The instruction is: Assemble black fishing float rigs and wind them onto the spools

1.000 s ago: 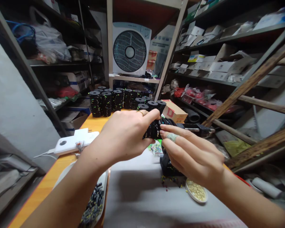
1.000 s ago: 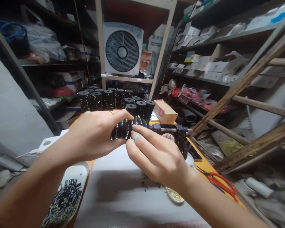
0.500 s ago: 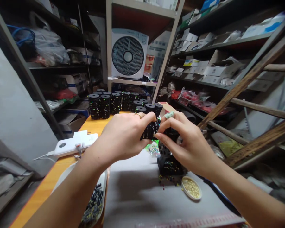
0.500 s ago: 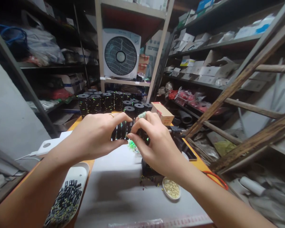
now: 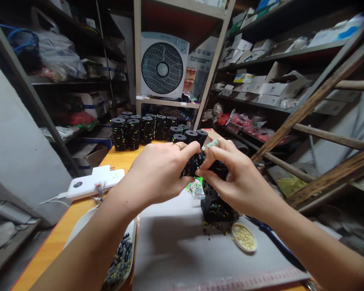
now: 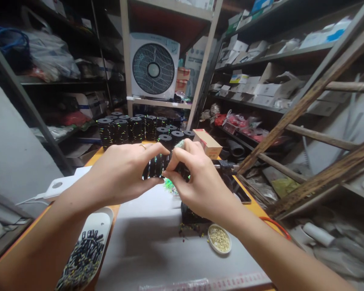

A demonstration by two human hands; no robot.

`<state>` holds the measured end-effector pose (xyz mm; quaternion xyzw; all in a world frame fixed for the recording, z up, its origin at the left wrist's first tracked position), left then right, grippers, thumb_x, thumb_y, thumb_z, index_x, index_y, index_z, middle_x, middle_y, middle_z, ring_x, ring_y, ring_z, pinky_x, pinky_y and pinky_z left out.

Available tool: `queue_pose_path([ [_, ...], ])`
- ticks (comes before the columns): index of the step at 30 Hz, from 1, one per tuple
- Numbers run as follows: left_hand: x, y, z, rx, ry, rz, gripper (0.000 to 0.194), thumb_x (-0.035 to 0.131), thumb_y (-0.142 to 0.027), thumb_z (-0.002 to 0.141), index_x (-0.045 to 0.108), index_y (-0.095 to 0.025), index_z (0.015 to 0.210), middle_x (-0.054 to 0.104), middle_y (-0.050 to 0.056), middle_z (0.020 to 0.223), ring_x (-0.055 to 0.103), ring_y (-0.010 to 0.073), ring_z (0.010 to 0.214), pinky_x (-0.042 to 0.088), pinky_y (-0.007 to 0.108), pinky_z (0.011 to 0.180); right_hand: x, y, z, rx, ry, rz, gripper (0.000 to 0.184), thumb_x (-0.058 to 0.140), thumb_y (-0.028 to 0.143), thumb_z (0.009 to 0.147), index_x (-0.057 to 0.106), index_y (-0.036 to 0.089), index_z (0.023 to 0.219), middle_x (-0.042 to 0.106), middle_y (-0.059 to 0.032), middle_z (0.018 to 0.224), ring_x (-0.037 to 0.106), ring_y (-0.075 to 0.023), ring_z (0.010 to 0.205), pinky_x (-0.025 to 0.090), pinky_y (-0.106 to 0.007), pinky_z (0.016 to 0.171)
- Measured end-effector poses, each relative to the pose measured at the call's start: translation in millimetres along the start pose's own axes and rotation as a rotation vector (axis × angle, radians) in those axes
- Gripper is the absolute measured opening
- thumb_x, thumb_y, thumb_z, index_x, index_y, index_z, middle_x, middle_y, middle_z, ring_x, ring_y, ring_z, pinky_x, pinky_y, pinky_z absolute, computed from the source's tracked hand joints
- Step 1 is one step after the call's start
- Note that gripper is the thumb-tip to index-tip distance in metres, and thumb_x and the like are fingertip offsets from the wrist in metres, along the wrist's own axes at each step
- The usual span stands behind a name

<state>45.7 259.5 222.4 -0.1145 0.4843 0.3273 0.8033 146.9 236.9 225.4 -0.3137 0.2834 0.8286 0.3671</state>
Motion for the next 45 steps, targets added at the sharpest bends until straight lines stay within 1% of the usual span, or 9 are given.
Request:
queue_pose_path([
  [4, -0.2, -0.7, 0.0, -0.008, -0.001, 0.009, 0.031, 0.057, -0.03, 0.081, 0.051, -0.023, 0.111, 0.071, 0.002, 0.095, 0.069, 0.0256, 0.086, 0.043, 0.033, 0.06, -2.8, 6.0, -5.9, -0.054, -0.051, -0.061, 0.015, 0.061, 0.008, 0.08, 0.054, 0.021, 0.077, 0.054, -0.0056, 0.093, 0.051, -0.0242, 0.093, 0.045, -0.041, 0.082],
  [8, 0.0, -0.4, -1.1, -0.027, -0.003, 0.046, 0.041, 0.057, -0.04, 0.083, 0.049, -0.023, 0.119, 0.072, 0.005, 0.101, 0.069, 0.0277, 0.089, 0.045, 0.033, 0.063, -13.7, 14.7, -49.0, -0.102, -0.175, -0.088, 0.013, 0.062, 0.017, 0.085, 0.055, 0.02, 0.095, 0.052, -0.0078, 0.099, 0.049, -0.0244, 0.097, 0.045, -0.042, 0.084],
  [11, -1.1, -1.2, -1.8, -0.018, -0.025, 0.064, 0.043, 0.058, -0.041, 0.082, 0.049, -0.023, 0.12, 0.073, 0.005, 0.099, 0.07, 0.0278, 0.087, 0.046, 0.034, 0.062, 15.9, 3.5, -94.6, 0.016, 0.128, -0.114, 0.012, 0.055, 0.01, 0.087, 0.059, 0.02, 0.082, 0.053, -0.0036, 0.08, 0.049, -0.0199, 0.079, 0.044, -0.035, 0.068],
  [13, -1.2, -1.7, -2.1, -0.009, -0.034, 0.068, 0.044, 0.059, -0.04, 0.082, 0.05, -0.022, 0.121, 0.073, 0.005, 0.098, 0.07, 0.0282, 0.087, 0.047, 0.034, 0.063, 36.3, -11.9, -124.3, 0.14, 0.29, -0.156, 0.013, 0.059, 0.011, 0.084, 0.063, 0.021, 0.076, 0.057, -0.004, 0.079, 0.051, -0.0214, 0.079, 0.045, -0.036, 0.068],
  [17, 0.6, -1.5, -1.9, 0.002, -0.025, 0.084, 0.049, 0.06, -0.04, 0.082, 0.048, -0.019, 0.124, 0.073, 0.007, 0.105, 0.07, 0.0297, 0.089, 0.05, 0.037, 0.066, 52.0, -34.2, -151.2, 0.287, 0.25, -0.207, 0.005, 0.067, 0.017, 0.081, 0.069, 0.021, 0.079, 0.061, -0.0059, 0.081, 0.055, -0.0249, 0.084, 0.048, -0.04, 0.072],
  [25, -4.7, -7.2, -2.6, 0.069, -0.072, 0.021, 0.06, 0.066, -0.041, 0.08, 0.044, -0.019, 0.131, 0.062, 0.008, 0.129, 0.062, 0.0272, 0.108, 0.051, 0.039, 0.086, 66.3, -35.2, -148.1, 0.321, 0.224, -0.107, 0.016, 0.058, 0.01, 0.084, 0.069, 0.021, 0.083, 0.061, -0.006, 0.084, 0.057, -0.0243, 0.087, 0.05, -0.039, 0.073],
  [33, -3.1, -22.1, 2.0, 0.096, -0.107, 0.106, 0.063, 0.073, -0.037, 0.075, 0.047, -0.022, 0.132, 0.056, 0.007, 0.136, 0.054, 0.0297, 0.117, 0.045, 0.045, 0.096, 67.5, -21.0, -143.2, 0.179, 0.232, -0.268, 0.016, 0.05, 0.005, 0.085, 0.06, 0.017, 0.079, 0.058, -0.0068, 0.079, 0.054, -0.0243, 0.076, 0.05, -0.039, 0.064],
  [39, 6.7, -29.4, 6.3, 0.097, -0.141, 0.214, 0.047, 0.064, -0.031, 0.083, 0.048, -0.021, 0.126, 0.06, 0.006, 0.13, 0.06, 0.0284, 0.102, 0.051, 0.042, 0.077, 41.7, -17.1, -136.2, 0.113, 0.095, -0.224, 0.016, 0.046, 0.008, 0.09, 0.058, 0.017, 0.086, 0.06, -0.0053, 0.075, 0.055, -0.0218, 0.072, 0.047, -0.035, 0.062],
  [45, 8.5, -23.4, 10.3, 0.074, -0.123, 0.18, 0.036, 0.062, -0.035, 0.084, 0.052, -0.022, 0.117, 0.064, 0.003, 0.123, 0.063, 0.0266, 0.1, 0.052, 0.038, 0.072, -5.2, -18.4, -109.7, 0.142, -0.037, 0.054, 0.017, 0.052, 0.003, 0.084, 0.059, 0.019, 0.086, 0.059, -0.0003, 0.074, 0.056, -0.0126, 0.066, 0.044, -0.025, 0.06],
])
Point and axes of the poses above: each hand's wrist, its own z-axis towards the middle knuckle, its own x-axis out of the palm, y = z × x, the point moved 8 cm from there along z, towards the middle knuckle
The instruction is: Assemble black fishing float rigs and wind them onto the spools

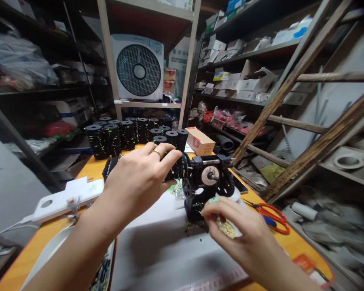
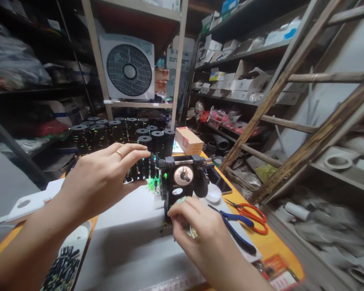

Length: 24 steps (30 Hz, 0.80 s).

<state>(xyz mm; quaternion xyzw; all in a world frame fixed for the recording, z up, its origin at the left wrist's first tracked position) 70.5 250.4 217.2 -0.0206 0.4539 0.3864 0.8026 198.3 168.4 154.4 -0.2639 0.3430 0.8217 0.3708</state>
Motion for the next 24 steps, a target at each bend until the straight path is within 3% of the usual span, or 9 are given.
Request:
queue_pose_path([
  [5, 3.3, 8.1, 6.4, -0.038, 0.107, -0.067, 0.045, 0.067, -0.04, 0.079, 0.051, -0.025, 0.118, 0.07, 0.002, 0.107, 0.067, 0.0268, 0.093, 0.05, 0.036, 0.062, -24.9, 13.1, 34.8, -0.069, -0.056, 0.113, 0.019, 0.058, 0.004, 0.085, 0.065, 0.02, 0.091, 0.063, -0.001, 0.084, 0.06, -0.0109, 0.075, 0.047, -0.022, 0.067],
  [9, 3.5, 11.7, 7.3, -0.067, 0.132, -0.114, 0.048, 0.067, -0.04, 0.079, 0.048, -0.028, 0.121, 0.07, 0.001, 0.107, 0.067, 0.0264, 0.093, 0.051, 0.035, 0.065, -38.0, 29.2, 52.7, -0.221, -0.24, -0.011, 0.022, 0.06, 0.0, 0.082, 0.066, 0.017, 0.094, 0.065, -0.0025, 0.084, 0.06, -0.011, 0.074, 0.047, -0.023, 0.067],
  [14, 2.2, 9.9, 6.3, -0.073, 0.125, -0.114, 0.044, 0.065, -0.04, 0.08, 0.049, -0.028, 0.12, 0.07, 0.001, 0.105, 0.067, 0.0264, 0.094, 0.049, 0.035, 0.065, -28.9, 43.6, 59.2, -0.396, -0.278, -0.171, 0.03, 0.061, -0.005, 0.079, 0.062, 0.013, 0.103, 0.068, -0.005, 0.089, 0.062, -0.0154, 0.084, 0.05, -0.029, 0.082],
  [24, 0.9, 10.5, 5.0, -0.077, 0.103, -0.092, 0.042, 0.065, -0.041, 0.079, 0.051, -0.029, 0.117, 0.071, 0.0, 0.102, 0.068, 0.026, 0.09, 0.046, 0.034, 0.061, -19.8, 43.0, 60.0, -0.418, -0.268, -0.27, 0.029, 0.062, -0.003, 0.08, 0.061, 0.012, 0.105, 0.071, -0.006, 0.092, 0.064, -0.0168, 0.086, 0.05, -0.029, 0.084],
])
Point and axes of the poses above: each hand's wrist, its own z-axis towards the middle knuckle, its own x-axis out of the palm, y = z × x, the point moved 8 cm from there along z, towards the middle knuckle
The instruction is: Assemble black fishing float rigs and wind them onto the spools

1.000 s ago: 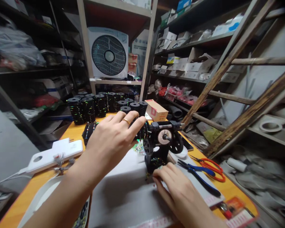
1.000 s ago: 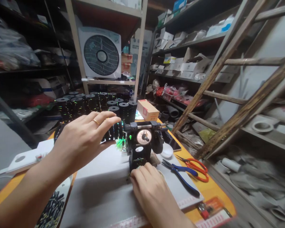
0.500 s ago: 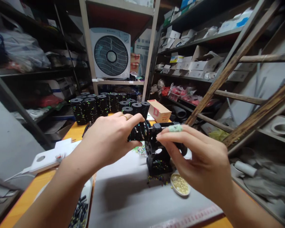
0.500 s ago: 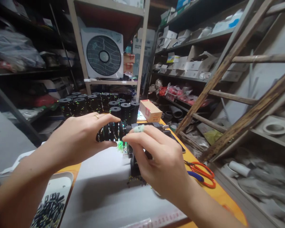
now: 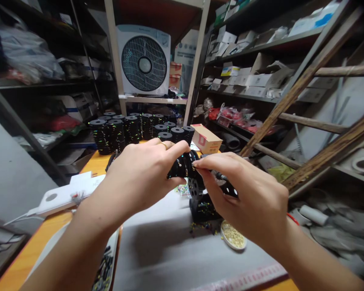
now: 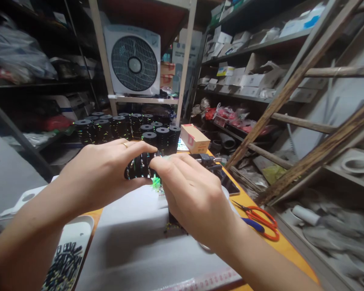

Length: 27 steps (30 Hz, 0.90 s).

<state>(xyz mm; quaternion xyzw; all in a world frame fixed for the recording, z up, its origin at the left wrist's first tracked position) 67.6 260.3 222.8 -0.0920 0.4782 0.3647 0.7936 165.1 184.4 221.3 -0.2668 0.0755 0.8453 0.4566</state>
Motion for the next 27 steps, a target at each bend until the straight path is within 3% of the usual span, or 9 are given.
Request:
queue_pose_path([
  [8, 1.1, 0.5, 0.3, 0.006, -0.001, 0.002, 0.047, 0.065, -0.043, 0.078, 0.049, -0.025, 0.119, 0.071, 0.002, 0.097, 0.069, 0.0264, 0.086, 0.045, 0.032, 0.059, 2.8, -0.1, -1.7, -0.029, 0.003, 0.002, 0.029, 0.06, -0.004, 0.079, 0.06, 0.013, 0.103, 0.071, -0.0068, 0.092, 0.066, -0.0173, 0.087, 0.053, -0.03, 0.085],
  [12, -0.2, -1.1, -0.2, 0.035, -0.03, -0.017, 0.043, 0.065, -0.039, 0.079, 0.05, -0.026, 0.117, 0.071, 0.002, 0.105, 0.068, 0.0252, 0.09, 0.045, 0.031, 0.063, 3.5, 0.1, -4.8, -0.041, -0.03, 0.029, 0.035, 0.057, -0.006, 0.079, 0.058, 0.018, 0.104, 0.072, -0.0052, 0.096, 0.067, -0.0174, 0.094, 0.055, -0.03, 0.088],
  [17, -1.0, -3.0, -0.8, 0.051, -0.06, -0.015, 0.038, 0.061, -0.032, 0.08, 0.05, -0.028, 0.117, 0.071, 0.001, 0.104, 0.068, 0.0247, 0.088, 0.045, 0.031, 0.061, 6.3, -1.0, -11.6, -0.048, -0.048, 0.096, 0.039, 0.053, -0.005, 0.08, 0.056, 0.024, 0.107, 0.072, -0.0055, 0.098, 0.068, -0.0209, 0.097, 0.058, -0.038, 0.086],
  [27, -2.2, -3.5, -3.4, 0.044, -0.073, -0.009, 0.042, 0.061, -0.031, 0.079, 0.049, -0.028, 0.12, 0.073, 0.001, 0.095, 0.068, 0.0236, 0.085, 0.044, 0.031, 0.059, 12.7, 5.3, -16.9, -0.169, 0.001, -0.011, 0.035, 0.059, -0.003, 0.078, 0.056, 0.018, 0.107, 0.072, -0.0093, 0.095, 0.066, -0.0231, 0.103, 0.058, -0.039, 0.089],
])
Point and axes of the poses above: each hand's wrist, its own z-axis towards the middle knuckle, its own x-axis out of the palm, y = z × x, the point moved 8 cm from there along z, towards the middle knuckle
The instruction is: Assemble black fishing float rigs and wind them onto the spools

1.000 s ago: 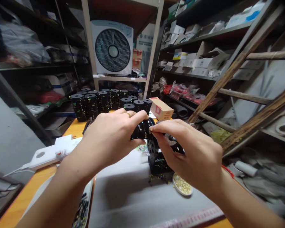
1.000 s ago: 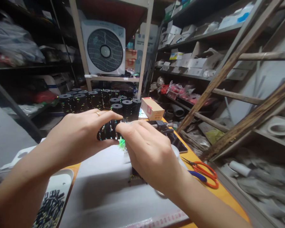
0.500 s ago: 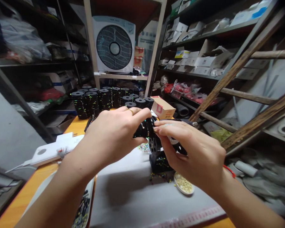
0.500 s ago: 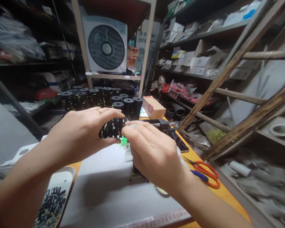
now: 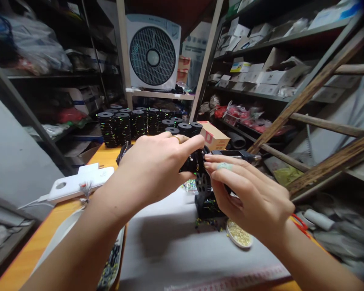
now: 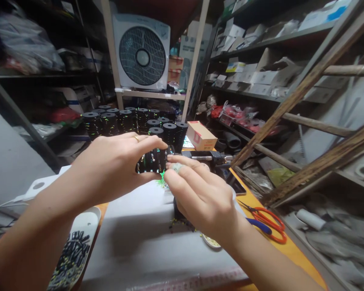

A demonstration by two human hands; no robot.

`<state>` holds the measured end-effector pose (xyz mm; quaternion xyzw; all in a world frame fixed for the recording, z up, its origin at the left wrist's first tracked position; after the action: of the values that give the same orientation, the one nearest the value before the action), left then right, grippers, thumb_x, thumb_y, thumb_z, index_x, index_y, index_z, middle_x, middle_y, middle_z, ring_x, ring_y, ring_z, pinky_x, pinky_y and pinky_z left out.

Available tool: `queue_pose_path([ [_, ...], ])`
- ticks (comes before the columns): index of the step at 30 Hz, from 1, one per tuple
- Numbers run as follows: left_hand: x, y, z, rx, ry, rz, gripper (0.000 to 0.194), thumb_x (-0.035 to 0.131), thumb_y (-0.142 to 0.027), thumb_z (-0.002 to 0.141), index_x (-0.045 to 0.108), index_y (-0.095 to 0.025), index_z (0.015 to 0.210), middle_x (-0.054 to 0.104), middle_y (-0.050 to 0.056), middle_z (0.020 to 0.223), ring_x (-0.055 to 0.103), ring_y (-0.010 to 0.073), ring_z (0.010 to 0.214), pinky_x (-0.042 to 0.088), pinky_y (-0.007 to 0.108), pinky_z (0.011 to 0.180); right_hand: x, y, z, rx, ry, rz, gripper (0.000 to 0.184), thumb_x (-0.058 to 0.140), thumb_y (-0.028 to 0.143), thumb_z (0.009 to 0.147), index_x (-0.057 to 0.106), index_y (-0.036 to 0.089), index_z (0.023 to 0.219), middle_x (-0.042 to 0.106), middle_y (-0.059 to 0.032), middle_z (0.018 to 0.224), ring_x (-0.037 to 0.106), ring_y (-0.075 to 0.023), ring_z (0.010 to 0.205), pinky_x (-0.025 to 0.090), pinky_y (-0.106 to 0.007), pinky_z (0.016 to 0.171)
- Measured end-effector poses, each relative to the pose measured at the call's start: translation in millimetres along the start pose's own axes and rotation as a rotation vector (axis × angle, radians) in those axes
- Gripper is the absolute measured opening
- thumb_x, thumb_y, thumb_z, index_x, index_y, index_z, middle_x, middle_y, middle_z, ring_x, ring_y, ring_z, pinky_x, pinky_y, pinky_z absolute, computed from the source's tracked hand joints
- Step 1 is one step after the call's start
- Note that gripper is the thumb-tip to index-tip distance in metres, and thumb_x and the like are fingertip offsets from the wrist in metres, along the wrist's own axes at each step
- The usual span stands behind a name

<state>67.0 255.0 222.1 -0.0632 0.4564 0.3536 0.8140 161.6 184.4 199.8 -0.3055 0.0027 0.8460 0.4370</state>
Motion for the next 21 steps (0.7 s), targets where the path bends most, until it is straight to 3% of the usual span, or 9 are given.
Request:
queue_pose_path([
  [4, 0.3, 0.8, 0.9, -0.002, -0.007, -0.004, 0.048, 0.061, -0.032, 0.08, 0.047, -0.03, 0.125, 0.072, 0.0, 0.089, 0.067, 0.0233, 0.083, 0.043, 0.03, 0.057, 3.8, 5.8, -3.0, -0.083, 0.007, -0.079, 0.029, 0.064, 0.003, 0.08, 0.058, 0.017, 0.104, 0.071, -0.0087, 0.091, 0.064, -0.0244, 0.108, 0.058, -0.039, 0.089],
  [9, 0.0, 1.0, 1.5, -0.004, 0.008, -0.01, 0.049, 0.062, -0.033, 0.08, 0.046, -0.03, 0.127, 0.072, 0.0, 0.089, 0.066, 0.023, 0.084, 0.042, 0.028, 0.057, 4.9, 3.9, -5.2, -0.063, 0.019, -0.038, 0.03, 0.061, 0.002, 0.08, 0.058, 0.02, 0.104, 0.069, -0.0085, 0.094, 0.06, -0.0276, 0.114, 0.055, -0.042, 0.089],
  [12, 0.7, 0.5, 1.3, -0.01, 0.032, -0.014, 0.051, 0.062, -0.035, 0.081, 0.045, -0.029, 0.129, 0.072, 0.001, 0.091, 0.066, 0.0249, 0.089, 0.044, 0.029, 0.06, -3.7, -17.4, -1.6, 0.214, -0.063, 0.062, 0.022, 0.062, 0.007, 0.081, 0.057, 0.021, 0.096, 0.064, -0.0059, 0.09, 0.064, -0.0224, 0.09, 0.055, -0.038, 0.077],
  [15, 0.0, 0.0, 1.2, -0.011, 0.025, -0.008, 0.052, 0.063, -0.035, 0.081, 0.045, -0.029, 0.129, 0.072, 0.001, 0.091, 0.066, 0.0256, 0.09, 0.045, 0.03, 0.059, 3.4, -40.4, -2.2, 0.529, -0.001, 0.222, 0.011, 0.061, 0.014, 0.086, 0.053, 0.022, 0.085, 0.056, 0.0005, 0.075, 0.056, -0.0131, 0.063, 0.049, -0.028, 0.059],
  [21, 0.3, 0.5, 1.5, 0.005, 0.027, -0.011, 0.045, 0.064, -0.035, 0.08, 0.049, -0.027, 0.122, 0.072, 0.001, 0.088, 0.066, 0.0254, 0.088, 0.045, 0.03, 0.057, 17.8, -50.7, -0.2, 0.672, 0.18, 0.379, 0.011, 0.061, 0.024, 0.088, 0.053, 0.021, 0.081, 0.056, 0.0024, 0.071, 0.052, -0.0108, 0.06, 0.042, -0.024, 0.054],
])
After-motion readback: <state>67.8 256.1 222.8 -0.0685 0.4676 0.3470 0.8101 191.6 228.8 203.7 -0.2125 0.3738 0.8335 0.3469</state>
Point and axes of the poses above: each hand's wrist, its own z-axis towards the middle knuckle, its own x-axis out of the palm, y = z × x, the point moved 8 cm from there along z, towards the middle knuckle
